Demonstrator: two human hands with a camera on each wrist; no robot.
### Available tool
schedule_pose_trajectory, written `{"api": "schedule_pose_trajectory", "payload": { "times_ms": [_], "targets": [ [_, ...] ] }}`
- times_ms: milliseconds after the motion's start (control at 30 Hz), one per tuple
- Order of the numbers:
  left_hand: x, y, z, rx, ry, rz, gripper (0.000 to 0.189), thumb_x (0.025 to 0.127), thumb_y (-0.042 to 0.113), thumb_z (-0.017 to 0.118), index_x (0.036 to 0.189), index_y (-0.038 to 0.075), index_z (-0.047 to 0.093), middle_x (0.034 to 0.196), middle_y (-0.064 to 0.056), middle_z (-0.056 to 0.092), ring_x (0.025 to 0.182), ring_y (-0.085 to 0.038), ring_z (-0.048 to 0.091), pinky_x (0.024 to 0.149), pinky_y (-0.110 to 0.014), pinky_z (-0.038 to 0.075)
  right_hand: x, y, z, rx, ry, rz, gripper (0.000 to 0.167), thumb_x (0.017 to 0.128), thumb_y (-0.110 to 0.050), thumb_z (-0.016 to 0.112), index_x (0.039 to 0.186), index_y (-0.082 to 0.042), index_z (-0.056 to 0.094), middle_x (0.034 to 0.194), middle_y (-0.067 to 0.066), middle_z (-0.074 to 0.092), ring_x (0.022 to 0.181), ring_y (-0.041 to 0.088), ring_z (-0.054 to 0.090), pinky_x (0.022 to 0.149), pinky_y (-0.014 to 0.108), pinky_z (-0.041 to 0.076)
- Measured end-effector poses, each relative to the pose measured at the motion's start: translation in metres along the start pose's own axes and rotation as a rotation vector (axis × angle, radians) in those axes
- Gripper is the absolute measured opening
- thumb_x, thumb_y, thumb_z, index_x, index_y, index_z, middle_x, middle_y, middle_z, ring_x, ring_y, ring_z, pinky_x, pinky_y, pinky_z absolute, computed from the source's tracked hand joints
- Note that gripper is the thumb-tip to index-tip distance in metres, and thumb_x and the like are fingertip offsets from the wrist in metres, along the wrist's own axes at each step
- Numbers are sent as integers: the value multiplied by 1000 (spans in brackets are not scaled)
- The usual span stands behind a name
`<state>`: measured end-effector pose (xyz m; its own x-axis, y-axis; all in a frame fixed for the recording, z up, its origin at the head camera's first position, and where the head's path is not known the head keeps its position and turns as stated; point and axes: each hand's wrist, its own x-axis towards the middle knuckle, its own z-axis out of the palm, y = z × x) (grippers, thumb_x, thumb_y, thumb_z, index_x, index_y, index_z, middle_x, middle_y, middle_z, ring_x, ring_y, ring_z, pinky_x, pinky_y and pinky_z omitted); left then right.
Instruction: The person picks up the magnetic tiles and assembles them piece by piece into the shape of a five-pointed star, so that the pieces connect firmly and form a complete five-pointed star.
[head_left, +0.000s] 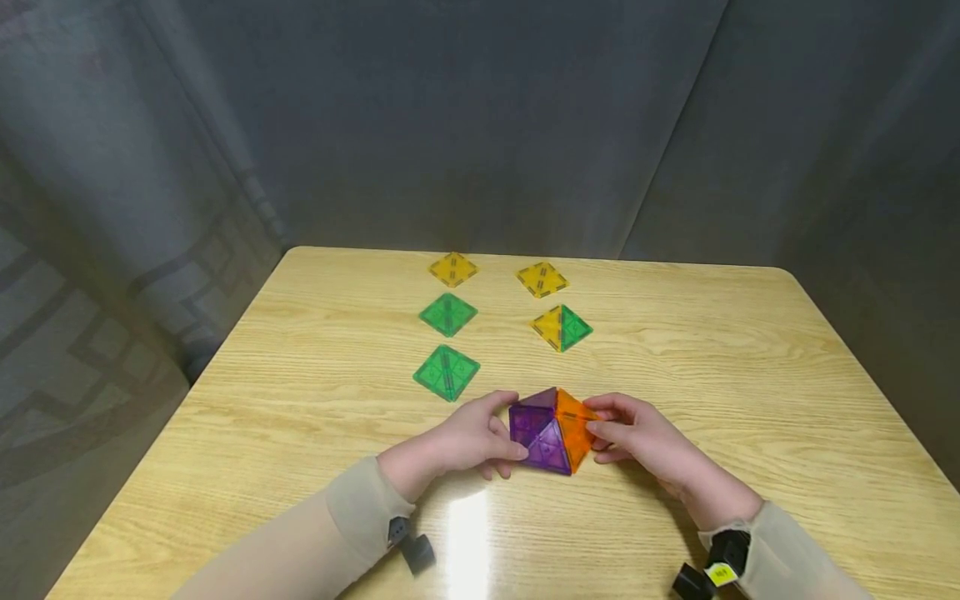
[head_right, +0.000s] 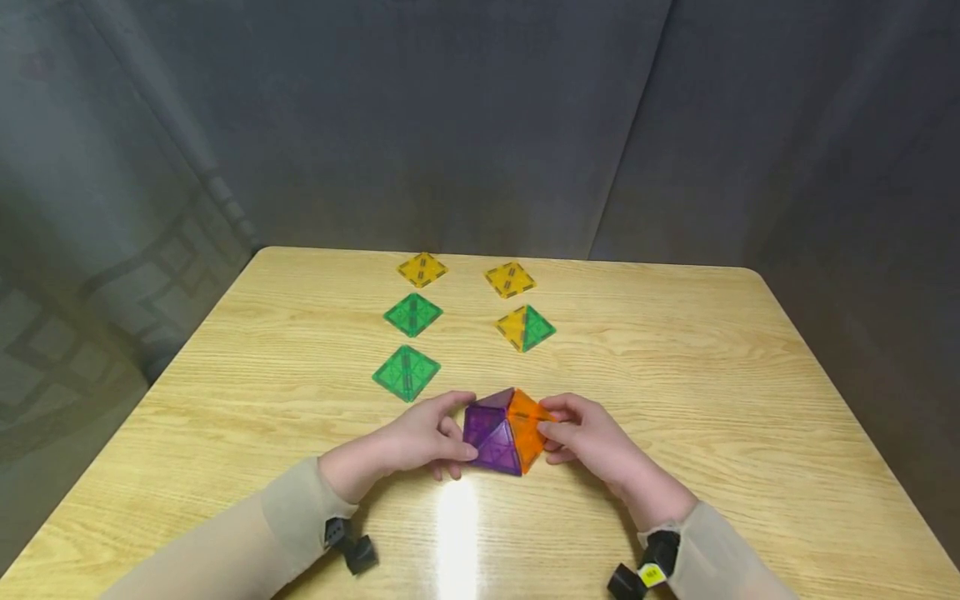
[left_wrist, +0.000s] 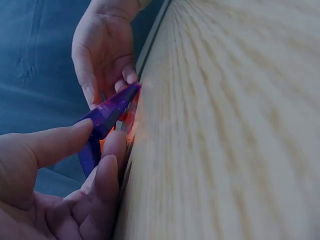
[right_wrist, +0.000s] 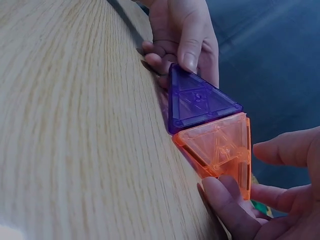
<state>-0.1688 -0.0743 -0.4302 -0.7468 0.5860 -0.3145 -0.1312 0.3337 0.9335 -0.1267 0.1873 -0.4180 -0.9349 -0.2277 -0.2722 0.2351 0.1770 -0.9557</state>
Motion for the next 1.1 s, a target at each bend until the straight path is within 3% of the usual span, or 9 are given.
{"api": "schedule_pose_trajectory", "payload": {
  "times_ms": [133, 267, 800, 1100],
  "targets": [
    [0, 1, 1, 89, -4, 17, 90, 83, 7, 79, 155, 5, 25, 73, -10, 65, 51, -22, 64, 42, -29, 53, 0, 0, -1, -12, -4, -1, 46, 98, -6, 58, 136, 16, 42, 107, 20, 56, 84, 25, 61, 71, 37, 60],
    [-1, 3, 2, 116, -12, 17, 93, 83, 5, 79, 156, 5, 22, 72, -11, 65, 49, -22, 63, 42, -29, 53, 0, 0, -1, -24, -10, -2, 46, 99, -7, 58, 135, 16, 43, 106, 19, 57, 84, 25, 61, 71, 36, 60],
    [-3, 7, 5, 125, -7, -1, 97, 83, 1, 77, 158, 6, 15, 68, -14, 65, 47, -24, 62, 40, -28, 50, 2, -2, -3, -46, -39, -20, 46, 100, -10, 57, 135, 17, 45, 112, 19, 61, 92, 25, 63, 75, 35, 60],
    [-1, 5, 6, 93, -3, -10, 96, 85, -1, 74, 157, 2, 11, 66, -14, 67, 49, -24, 64, 42, -30, 53, 3, -4, 0, -73, 11, -28, 43, 99, -9, 55, 135, 14, 46, 119, 23, 58, 90, 26, 60, 71, 36, 59]
  ]
}}
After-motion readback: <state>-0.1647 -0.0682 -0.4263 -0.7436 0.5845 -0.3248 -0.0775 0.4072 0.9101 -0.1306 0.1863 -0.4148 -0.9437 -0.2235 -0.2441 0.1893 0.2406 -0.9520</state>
